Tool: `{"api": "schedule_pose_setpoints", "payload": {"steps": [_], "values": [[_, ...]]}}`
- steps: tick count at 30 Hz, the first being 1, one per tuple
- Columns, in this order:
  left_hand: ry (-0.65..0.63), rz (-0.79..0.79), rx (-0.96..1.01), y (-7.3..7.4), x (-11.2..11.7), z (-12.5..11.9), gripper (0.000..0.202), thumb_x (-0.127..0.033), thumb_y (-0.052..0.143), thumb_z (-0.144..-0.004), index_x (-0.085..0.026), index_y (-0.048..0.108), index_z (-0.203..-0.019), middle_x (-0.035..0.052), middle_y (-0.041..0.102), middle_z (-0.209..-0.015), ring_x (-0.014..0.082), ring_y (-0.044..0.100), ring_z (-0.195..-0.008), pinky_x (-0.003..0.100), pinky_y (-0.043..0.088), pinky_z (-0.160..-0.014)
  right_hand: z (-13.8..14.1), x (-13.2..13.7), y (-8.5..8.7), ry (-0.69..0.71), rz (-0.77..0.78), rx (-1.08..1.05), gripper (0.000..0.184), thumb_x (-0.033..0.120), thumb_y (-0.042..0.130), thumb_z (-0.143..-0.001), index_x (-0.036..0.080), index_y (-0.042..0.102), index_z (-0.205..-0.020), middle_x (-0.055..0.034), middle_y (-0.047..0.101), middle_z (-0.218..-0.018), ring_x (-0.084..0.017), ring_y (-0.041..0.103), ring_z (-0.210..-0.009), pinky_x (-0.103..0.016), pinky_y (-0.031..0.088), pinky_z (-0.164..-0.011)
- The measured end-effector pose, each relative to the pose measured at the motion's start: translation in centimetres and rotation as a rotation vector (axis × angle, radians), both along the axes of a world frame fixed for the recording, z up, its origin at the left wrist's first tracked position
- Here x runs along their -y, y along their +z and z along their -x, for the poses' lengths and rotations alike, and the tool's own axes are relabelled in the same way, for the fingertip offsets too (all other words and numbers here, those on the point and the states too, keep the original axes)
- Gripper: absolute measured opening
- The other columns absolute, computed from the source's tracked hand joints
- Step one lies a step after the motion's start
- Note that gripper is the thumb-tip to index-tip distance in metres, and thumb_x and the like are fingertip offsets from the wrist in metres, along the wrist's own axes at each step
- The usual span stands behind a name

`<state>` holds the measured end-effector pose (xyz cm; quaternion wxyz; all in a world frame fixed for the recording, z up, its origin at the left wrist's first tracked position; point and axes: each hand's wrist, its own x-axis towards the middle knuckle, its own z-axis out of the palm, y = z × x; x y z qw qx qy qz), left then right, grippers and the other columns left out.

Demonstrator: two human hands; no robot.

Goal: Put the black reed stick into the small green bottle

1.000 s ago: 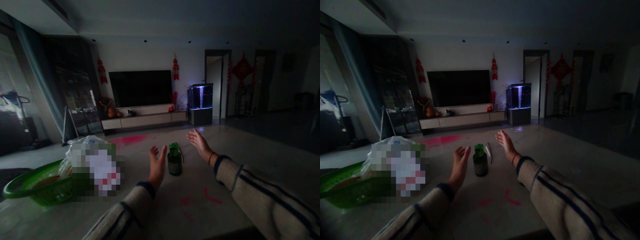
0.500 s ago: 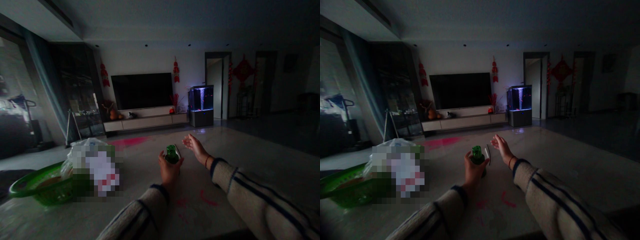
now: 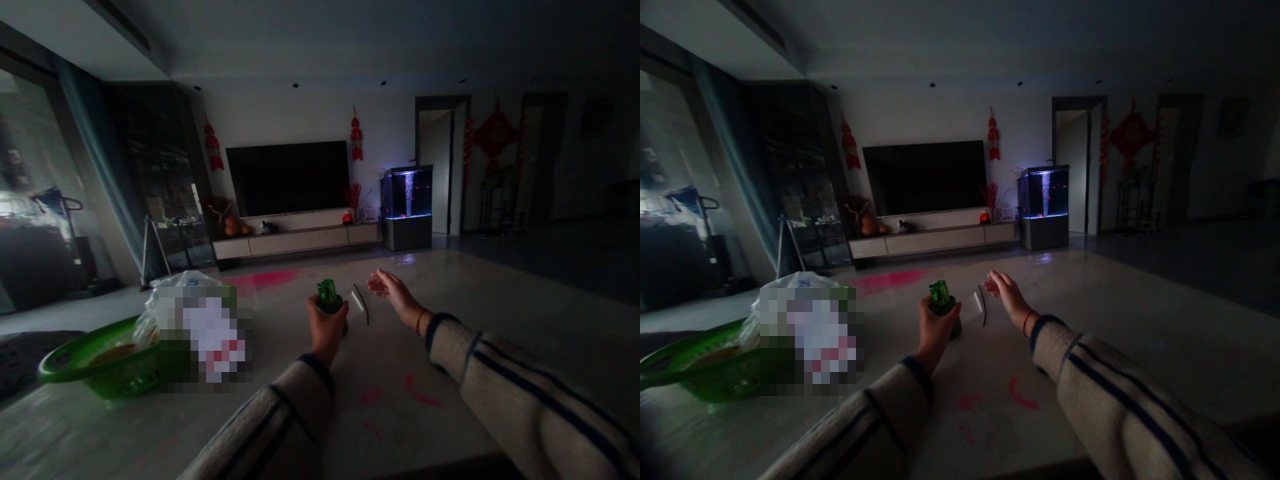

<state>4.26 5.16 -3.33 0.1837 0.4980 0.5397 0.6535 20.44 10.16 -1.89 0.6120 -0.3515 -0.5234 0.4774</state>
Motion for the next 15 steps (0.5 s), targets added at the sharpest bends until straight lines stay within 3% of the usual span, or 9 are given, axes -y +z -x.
{"api": "schedule_pose_setpoints", "payload": {"steps": [6, 15], "values": [[-0.056, -0.021, -0.043, 1.2, -0.5, 1.8, 0.063, -0.029, 0.069, -0.058, -0.021, 0.031, -0.108, 0.0052, 0.051, -0.100, 0.0157, 0.057, -0.086, 0.027, 0.046, -0.069, 0.0, 0.2, -0.2, 0.001, -0.011, 0.046, 0.039, 0.053, 0.051, -0.069, 0.018, 0.056, -0.086, -0.0075, 0.065, -0.085, -0.017, 0.060, -0.078, -0.027, 0.042, -0.066], [-0.344, 0.068, -0.086, 1.1, 0.1, 3.8, 0.069, -0.028, 0.070, -0.056, -0.023, 0.031, -0.114, 0.0039, 0.053, -0.099, 0.0144, 0.058, -0.082, 0.027, 0.047, -0.069, 0.3, 0.7, -0.4, 0.015, -0.023, 0.128, 0.036, 0.050, 0.051, -0.070, 0.018, 0.057, -0.086, -0.0060, 0.064, -0.085, -0.016, 0.059, -0.079, -0.026, 0.041, -0.067]]}}
